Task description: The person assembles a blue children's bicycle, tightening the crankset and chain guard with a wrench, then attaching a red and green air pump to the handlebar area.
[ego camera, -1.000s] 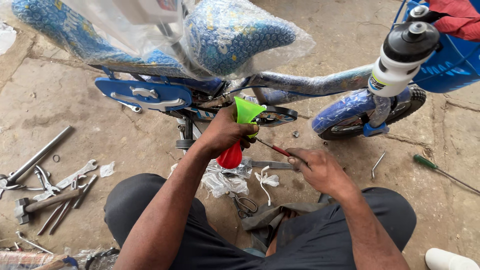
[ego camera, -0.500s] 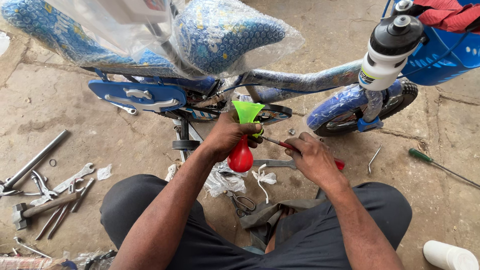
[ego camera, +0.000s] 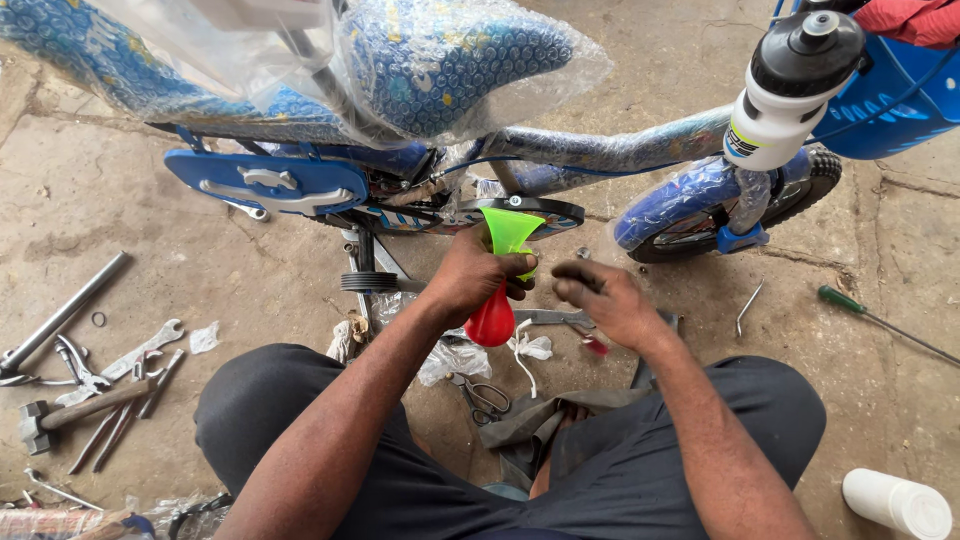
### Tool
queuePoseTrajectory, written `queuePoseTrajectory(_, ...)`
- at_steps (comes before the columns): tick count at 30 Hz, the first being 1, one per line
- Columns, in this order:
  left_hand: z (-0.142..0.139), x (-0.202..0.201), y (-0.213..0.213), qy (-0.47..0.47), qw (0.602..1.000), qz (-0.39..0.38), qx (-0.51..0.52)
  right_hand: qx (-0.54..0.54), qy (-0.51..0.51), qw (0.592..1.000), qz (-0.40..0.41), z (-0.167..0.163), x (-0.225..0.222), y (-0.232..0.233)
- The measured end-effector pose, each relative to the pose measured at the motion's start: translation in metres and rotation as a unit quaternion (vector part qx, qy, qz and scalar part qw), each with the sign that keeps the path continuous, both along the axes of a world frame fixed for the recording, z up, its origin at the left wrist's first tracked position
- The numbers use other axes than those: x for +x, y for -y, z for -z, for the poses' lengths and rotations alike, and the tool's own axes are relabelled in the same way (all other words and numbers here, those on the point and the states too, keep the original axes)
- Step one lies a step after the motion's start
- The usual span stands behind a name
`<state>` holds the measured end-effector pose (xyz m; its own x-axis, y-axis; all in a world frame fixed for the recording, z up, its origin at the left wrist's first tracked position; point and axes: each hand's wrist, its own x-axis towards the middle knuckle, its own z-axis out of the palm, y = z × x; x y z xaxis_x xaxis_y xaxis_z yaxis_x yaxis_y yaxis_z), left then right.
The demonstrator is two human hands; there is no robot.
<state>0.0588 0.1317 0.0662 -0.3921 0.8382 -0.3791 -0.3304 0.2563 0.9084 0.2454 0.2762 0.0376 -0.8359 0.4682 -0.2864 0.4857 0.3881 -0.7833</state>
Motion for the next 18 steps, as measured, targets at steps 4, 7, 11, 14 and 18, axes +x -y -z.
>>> queuePoseTrajectory(4,0.007,0.008,-0.004,-0.006,0.999,-0.029,0.023,-0.078,-0.146,0.985,0.057,0.018,-0.016,0.021)
queuePoseTrajectory(7,0.004,0.009,-0.004,-0.001,0.999,-0.04,0.024,-0.074,-0.187,0.977,0.068,0.024,-0.021,0.028)
queuePoseTrajectory(11,-0.006,0.008,-0.001,0.025,0.999,-0.035,0.024,-0.067,-0.204,0.976,0.037,0.02,-0.019,0.02)
queuePoseTrajectory(14,-0.014,0.007,0.001,0.059,0.997,-0.028,0.028,-0.135,-0.228,0.964,0.031,0.014,-0.012,0.013)
queuePoseTrajectory(18,-0.02,0.006,0.002,0.081,0.996,0.027,0.035,-0.123,-0.263,0.957,0.013,0.007,-0.007,0.008)
